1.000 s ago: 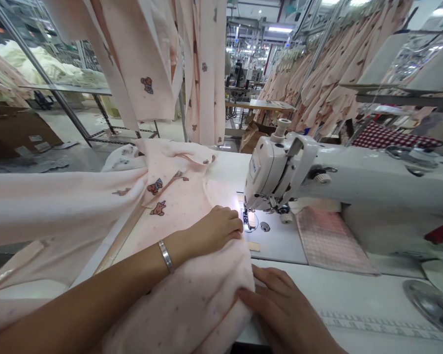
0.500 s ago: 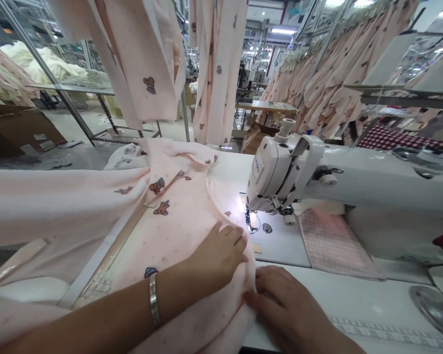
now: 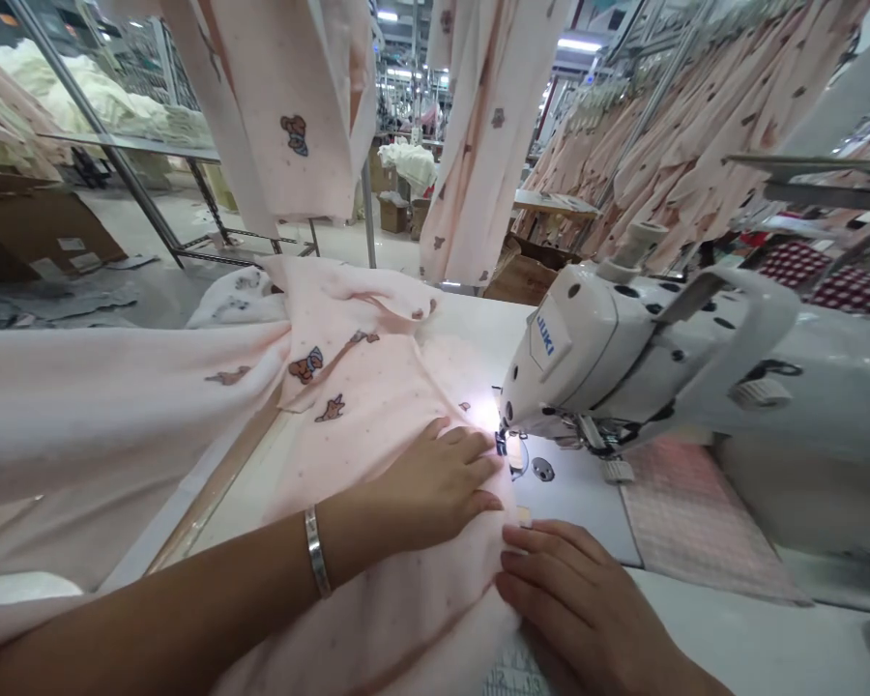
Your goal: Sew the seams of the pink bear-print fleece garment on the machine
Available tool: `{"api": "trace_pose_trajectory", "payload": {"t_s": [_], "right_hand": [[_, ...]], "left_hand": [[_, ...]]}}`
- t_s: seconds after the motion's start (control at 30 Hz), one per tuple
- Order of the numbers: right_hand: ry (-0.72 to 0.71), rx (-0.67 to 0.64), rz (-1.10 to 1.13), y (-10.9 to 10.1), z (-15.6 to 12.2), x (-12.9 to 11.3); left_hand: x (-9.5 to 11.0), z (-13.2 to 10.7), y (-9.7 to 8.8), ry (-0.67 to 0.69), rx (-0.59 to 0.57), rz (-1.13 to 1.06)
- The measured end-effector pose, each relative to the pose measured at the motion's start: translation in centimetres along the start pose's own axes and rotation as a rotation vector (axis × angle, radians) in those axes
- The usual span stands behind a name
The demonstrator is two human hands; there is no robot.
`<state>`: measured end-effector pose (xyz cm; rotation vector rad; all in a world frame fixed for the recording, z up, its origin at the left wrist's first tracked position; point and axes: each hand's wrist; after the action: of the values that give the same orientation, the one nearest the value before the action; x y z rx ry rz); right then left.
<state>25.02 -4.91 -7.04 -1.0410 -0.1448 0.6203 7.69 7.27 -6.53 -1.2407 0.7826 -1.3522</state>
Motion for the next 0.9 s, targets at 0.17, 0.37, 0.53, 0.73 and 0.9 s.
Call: {"api": "trace_pose_trajectory", "payload": {"t_s": [0.17,0.37,0.53,0.73,0.9], "right_hand": [[0.023,-0.026,-0.023,-0.1,-0.2,-0.4],[0.023,-0.02,-0.026,-0.2,0.0,0.0],[0.041,0.004,-0.06,0.1,1.4,1.4],[0.196,-0.049,-0.154,1.5,2.2,3.2],[0.184,-0.046,-0.175,0.7,3.3,2.5]], "left_hand": [[-0.3,-0.1,0.6,0.058,0.04,0.051],[-1.5,-0.1,0.8,0.265,0.085,0.077],[-3.4,0.7,0.4,0.239,0.104,0.068],[-6.0,2.5,-0.2,0.178,0.123,0.07],[-5.2,2.7,-0.2,-0.016,0.149,0.142]]}}
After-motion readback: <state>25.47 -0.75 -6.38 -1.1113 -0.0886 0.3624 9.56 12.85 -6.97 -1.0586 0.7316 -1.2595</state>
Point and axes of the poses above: each hand's wrist, its own z-axis towards the middle knuckle, its own y-axis out of the palm, x = y × z, and after that the axes turned 14 degrees about y, right-handed
